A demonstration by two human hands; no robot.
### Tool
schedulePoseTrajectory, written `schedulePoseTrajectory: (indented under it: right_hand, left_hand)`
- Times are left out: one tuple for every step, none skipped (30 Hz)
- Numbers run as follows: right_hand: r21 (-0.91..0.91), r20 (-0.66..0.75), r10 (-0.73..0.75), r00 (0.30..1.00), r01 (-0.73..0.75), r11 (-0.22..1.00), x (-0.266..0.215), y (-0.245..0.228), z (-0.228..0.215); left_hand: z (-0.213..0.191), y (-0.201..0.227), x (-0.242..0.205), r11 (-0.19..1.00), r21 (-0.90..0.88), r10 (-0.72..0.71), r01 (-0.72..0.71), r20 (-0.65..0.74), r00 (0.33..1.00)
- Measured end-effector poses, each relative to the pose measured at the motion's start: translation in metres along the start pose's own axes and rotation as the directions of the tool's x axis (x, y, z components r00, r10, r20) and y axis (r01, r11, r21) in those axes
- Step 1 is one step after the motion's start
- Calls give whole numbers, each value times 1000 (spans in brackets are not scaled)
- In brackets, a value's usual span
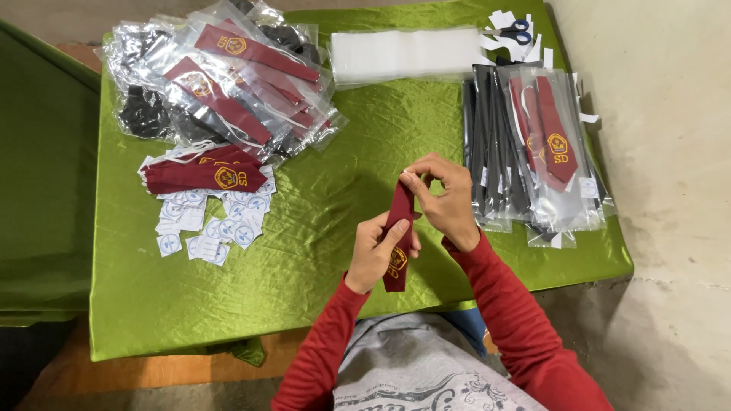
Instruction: The person folds a maroon tie with a gold emblem and places it into a clear plastic bag. They smooth the bag and set it aside, then repeat the process with another tie. The workspace contains stacks of ties, bags, and small paper labels.
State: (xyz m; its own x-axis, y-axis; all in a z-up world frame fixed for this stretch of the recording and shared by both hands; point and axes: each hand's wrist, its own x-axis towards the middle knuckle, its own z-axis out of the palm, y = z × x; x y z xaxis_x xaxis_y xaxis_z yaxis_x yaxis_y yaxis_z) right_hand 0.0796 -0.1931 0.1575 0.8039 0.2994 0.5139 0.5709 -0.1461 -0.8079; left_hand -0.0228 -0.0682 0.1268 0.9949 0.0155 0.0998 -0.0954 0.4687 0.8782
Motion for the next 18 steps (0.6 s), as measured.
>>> schedulePoseTrajectory:
  right_hand:
    - [1,-1,1,1000,-1,1000,1,13,2]
    - [19,29,73,997,-74,997,2,25,4]
    - [37,61,142,988,-144,989,4,37,7]
    - [41,61,141,988,-143,989,1,52,12]
    - [-12,82,191,978,-190,982,-1,67,17]
    - [-66,100,241,965,-235,970,-4,82,22]
    - [-62,101,240,966,-234,970,-6,91,25]
    - [-130,121,231,965,-215,968,-8,99,28]
    - [-198,139,224,965,-195,961,-9,108,29]
    - [-197,138,223,965,-194,961,-10,114,32]
    - [-252,134,225,965,-186,950,-11,120,34]
    - [-307,131,226,965,-177,935,-11,127,36]
    - [-307,132,227,965,-178,935,-10,128,37]
    - [-333,135,212,968,-157,930,-10,129,38]
    - [-360,134,193,972,-134,923,-7,130,38]
    - [-361,131,192,973,-133,923,-6,139,38]
    - [-375,142,184,973,-119,919,-4,147,38]
    - [-390,154,177,972,-105,915,-2,156,38]
  left_hand:
    - [-5,-12,-4,1000,1,-1,1,0,1000]
    - [-9,-24,-7,999,-11,-45,45,-52,998]
    - [-15,-36,-10,996,-24,-87,85,-106,991]
    - [-20,-47,-13,996,-20,-86,84,-107,990]
    - [-25,-59,-16,987,-25,-163,161,-184,969]
    - [-31,-71,-19,971,-37,-237,235,-259,936]
    - [-35,-81,-21,972,-34,-235,234,-262,936]
    - [-40,-90,-22,966,-9,-248,257,-293,923]
    - [-44,-101,-24,960,14,-261,280,-322,910]
    - [-40,-93,-23,960,16,-260,279,-322,911]
    - [-35,-85,-23,953,126,-220,274,-334,917]
    - [-31,-77,-23,935,234,-178,267,-341,923]
    - [-50,-106,-23,934,234,-179,269,-342,922]
    - [-69,-136,-24,909,312,-162,275,-343,925]
    - [-88,-165,-23,878,390,-143,277,-338,930]
    - [-86,-160,-21,878,392,-142,275,-335,931]
    - [-84,-154,-19,848,421,-177,322,-348,920]
    - [-82,-148,-17,814,449,-210,368,-363,908]
